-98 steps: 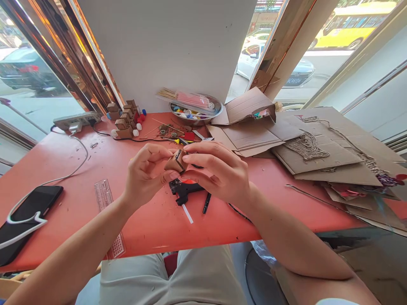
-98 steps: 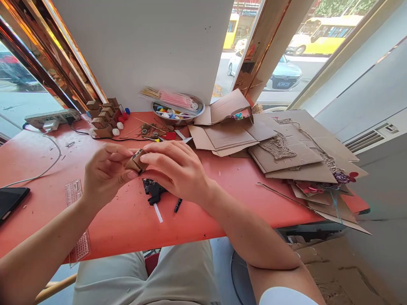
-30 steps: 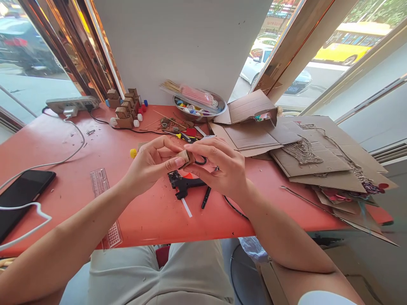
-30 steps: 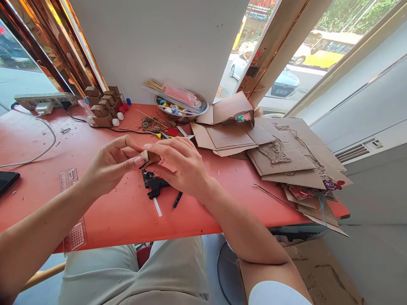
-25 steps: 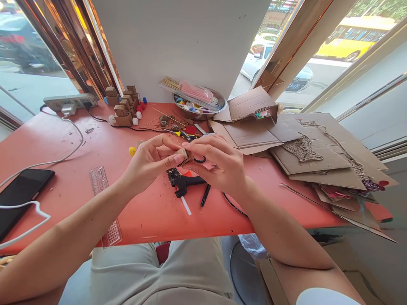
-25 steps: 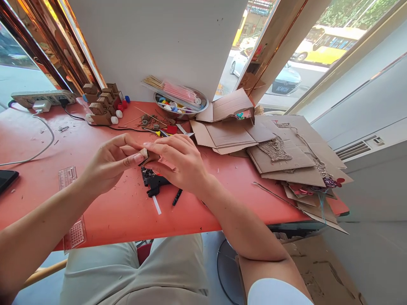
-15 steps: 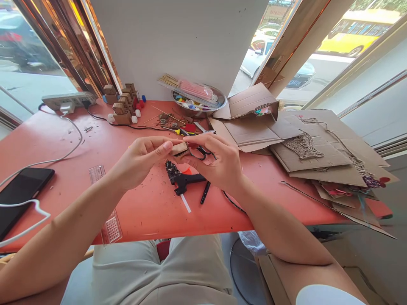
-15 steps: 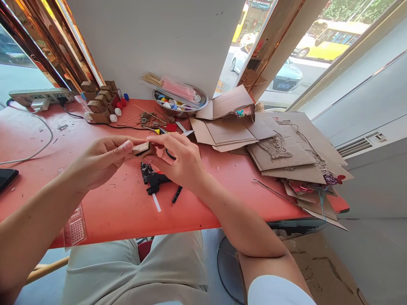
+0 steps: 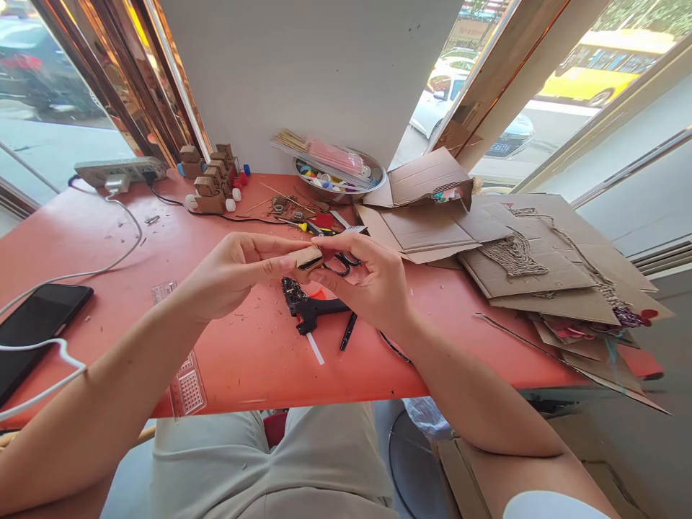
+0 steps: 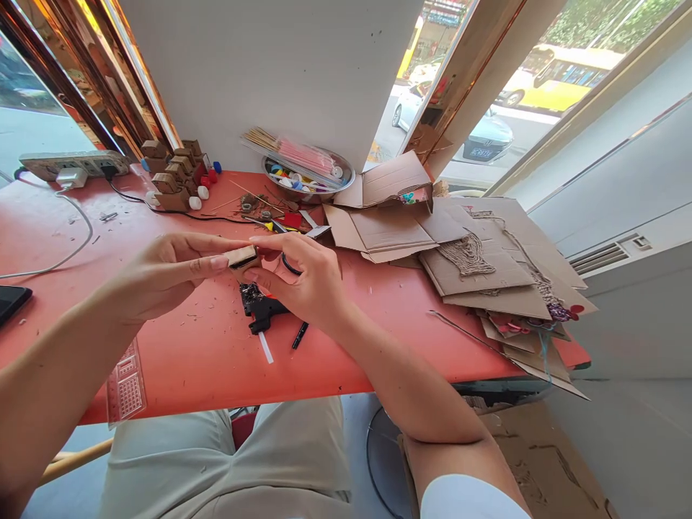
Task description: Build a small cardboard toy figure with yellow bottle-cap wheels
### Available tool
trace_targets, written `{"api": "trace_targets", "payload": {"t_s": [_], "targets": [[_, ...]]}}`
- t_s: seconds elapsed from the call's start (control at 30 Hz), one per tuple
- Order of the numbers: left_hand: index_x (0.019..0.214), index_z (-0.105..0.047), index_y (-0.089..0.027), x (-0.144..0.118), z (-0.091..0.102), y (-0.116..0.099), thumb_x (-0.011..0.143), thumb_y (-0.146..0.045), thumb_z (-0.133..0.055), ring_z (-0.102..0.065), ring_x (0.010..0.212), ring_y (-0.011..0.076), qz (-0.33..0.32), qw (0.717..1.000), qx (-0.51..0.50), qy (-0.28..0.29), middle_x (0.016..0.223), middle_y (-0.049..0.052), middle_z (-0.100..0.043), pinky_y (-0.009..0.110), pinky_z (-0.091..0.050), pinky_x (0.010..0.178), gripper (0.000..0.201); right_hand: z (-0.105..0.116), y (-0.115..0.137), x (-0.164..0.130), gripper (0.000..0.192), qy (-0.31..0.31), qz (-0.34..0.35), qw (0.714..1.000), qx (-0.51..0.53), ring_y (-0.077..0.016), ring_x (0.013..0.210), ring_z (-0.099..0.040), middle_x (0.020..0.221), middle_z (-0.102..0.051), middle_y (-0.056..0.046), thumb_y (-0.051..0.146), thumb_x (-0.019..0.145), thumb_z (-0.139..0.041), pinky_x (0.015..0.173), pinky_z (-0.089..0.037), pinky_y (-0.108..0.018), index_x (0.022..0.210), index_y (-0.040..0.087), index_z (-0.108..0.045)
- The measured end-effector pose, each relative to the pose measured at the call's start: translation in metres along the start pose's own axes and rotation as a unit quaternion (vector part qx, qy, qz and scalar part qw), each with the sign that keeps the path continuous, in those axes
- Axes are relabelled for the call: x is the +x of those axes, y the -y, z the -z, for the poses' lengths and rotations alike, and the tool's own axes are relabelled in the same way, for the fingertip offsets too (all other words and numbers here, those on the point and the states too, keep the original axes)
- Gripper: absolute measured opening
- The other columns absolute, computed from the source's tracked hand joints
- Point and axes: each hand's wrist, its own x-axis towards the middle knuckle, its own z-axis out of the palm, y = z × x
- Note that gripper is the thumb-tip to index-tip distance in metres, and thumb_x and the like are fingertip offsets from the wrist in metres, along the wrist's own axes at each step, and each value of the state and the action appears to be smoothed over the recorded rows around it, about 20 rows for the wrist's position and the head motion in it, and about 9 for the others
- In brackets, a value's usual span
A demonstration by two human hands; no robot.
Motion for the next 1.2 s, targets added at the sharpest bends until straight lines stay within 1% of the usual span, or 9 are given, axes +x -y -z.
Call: {"api": "trace_targets", "payload": {"t_s": [0.07, 0.13, 0.33, 0.5, 0.67, 0.8, 0.93, 1.07, 1.2], "targets": [[0.102, -0.089, -0.022, -0.001, -0.001, 0.000, 0.076, -0.047, -0.094, -0.080, 0.090, 0.0286, 0.012, 1.000, -0.007, -0.009, 0.088, 0.010, -0.085, 0.041, -0.063, 0.090, 0.036, -0.001, 0.000, 0.000, 0.028, -0.003, -0.002, 1.000, -0.005, -0.0200, 0.095, -0.078, 0.104, -0.085, -0.007, 0.047, 0.096, -0.079, 0.087, -0.064, -0.035, 0.110, 0.023, -0.081], [0.100, -0.090, -0.022, -0.001, -0.003, 0.001, 0.076, -0.048, -0.095, -0.079, 0.088, 0.0274, 0.014, 1.000, -0.010, -0.020, 0.087, 0.010, -0.084, 0.039, -0.062, 0.087, 0.036, 0.000, -0.001, -0.001, 0.031, 0.000, -0.009, 1.000, -0.001, -0.0195, 0.094, -0.078, 0.104, -0.085, -0.008, 0.049, 0.096, -0.078, 0.085, -0.064, -0.034, 0.111, 0.022, -0.081], [0.086, -0.089, -0.021, 0.002, -0.008, 0.009, 0.075, -0.066, -0.090, -0.062, 0.071, 0.0170, -0.045, 0.998, 0.019, -0.047, 0.069, 0.004, -0.071, 0.029, -0.051, 0.069, 0.047, 0.000, -0.003, -0.001, 0.036, -0.003, -0.041, 0.999, 0.012, -0.0201, 0.093, -0.079, 0.103, -0.085, -0.008, 0.052, 0.093, -0.079, 0.078, -0.063, -0.033, 0.109, 0.020, -0.080], [0.072, -0.084, -0.020, 0.006, -0.009, 0.012, 0.077, -0.070, -0.086, -0.048, 0.066, 0.0155, -0.052, 0.998, 0.026, -0.034, 0.065, 0.003, -0.061, 0.030, -0.041, 0.062, 0.051, -0.003, -0.002, -0.001, 0.030, -0.015, -0.048, 0.999, 0.014, -0.0196, 0.088, -0.080, 0.105, -0.086, -0.008, 0.047, 0.091, -0.083, 0.080, -0.065, -0.033, 0.104, 0.020, -0.081], [0.058, -0.074, -0.021, 0.009, -0.012, 0.011, 0.075, -0.071, -0.088, -0.038, 0.061, 0.0154, -0.052, 0.998, 0.002, -0.025, 0.058, 0.000, -0.047, 0.033, -0.039, 0.063, 0.054, -0.004, 0.001, -0.004, 0.023, -0.021, -0.029, 0.999, -0.007, -0.0183, 0.088, -0.080, 0.103, -0.086, -0.006, 0.039, 0.093, -0.081, 0.081, -0.065, -0.031, 0.107, 0.021, -0.080], [0.066, -0.080, -0.018, 0.009, -0.013, 0.014, 0.074, -0.067, -0.090, -0.043, 0.063, 0.0157, -0.044, 0.998, -0.033, -0.020, 0.060, 0.000, -0.052, 0.034, -0.044, 0.068, 0.051, -0.004, 0.003, -0.005, 0.022, -0.011, -0.010, 1.000, -0.024, -0.0184, 0.091, -0.081, 0.104, -0.085, -0.004, 0.040, 0.096, -0.079, 0.084, -0.065, -0.030, 0.111, 0.023, -0.077], [0.077, -0.084, -0.017, 0.008, -0.011, 0.017, 0.073, -0.064, -0.092, -0.050, 0.066, 0.0164, -0.018, 0.997, -0.071, -0.017, 0.061, -0.001, -0.053, 0.034, -0.050, 0.071, 0.048, -0.001, 0.002, -0.003, 0.022, 0.006, 0.027, 0.999, -0.044, -0.0170, 0.086, -0.078, 0.102, -0.084, -0.003, 0.042, 0.099, -0.076, 0.085, -0.064, -0.030, 0.114, 0.025, -0.077], [0.070, -0.080, -0.016, 0.007, -0.012, 0.017, 0.074, -0.061, -0.093, -0.050, 0.064, 0.0151, 0.004, 0.995, -0.099, 0.003, 0.059, -0.002, -0.048, 0.032, -0.052, 0.069, 0.047, 0.001, -0.002, -0.002, 0.021, 0.019, 0.076, 0.996, -0.050, -0.0157, 0.085, -0.075, 0.104, -0.083, -0.004, 0.039, 0.100, -0.075, 0.084, -0.062, -0.028, 0.115, 0.025, -0.078], [0.068, -0.078, -0.018, 0.008, -0.013, 0.017, 0.076, -0.062, -0.092, -0.052, 0.062, 0.0155, 0.020, 0.993, -0.110, 0.025, 0.059, -0.001, -0.050, 0.033, -0.055, 0.071, 0.047, 0.004, -0.005, 0.000, 0.029, 0.053, 0.088, 0.992, -0.070, -0.0158, 0.085, -0.072, 0.110, -0.082, -0.006, 0.040, 0.103, -0.070, 0.079, -0.062, -0.028, 0.129, 0.027, -0.075]]}}
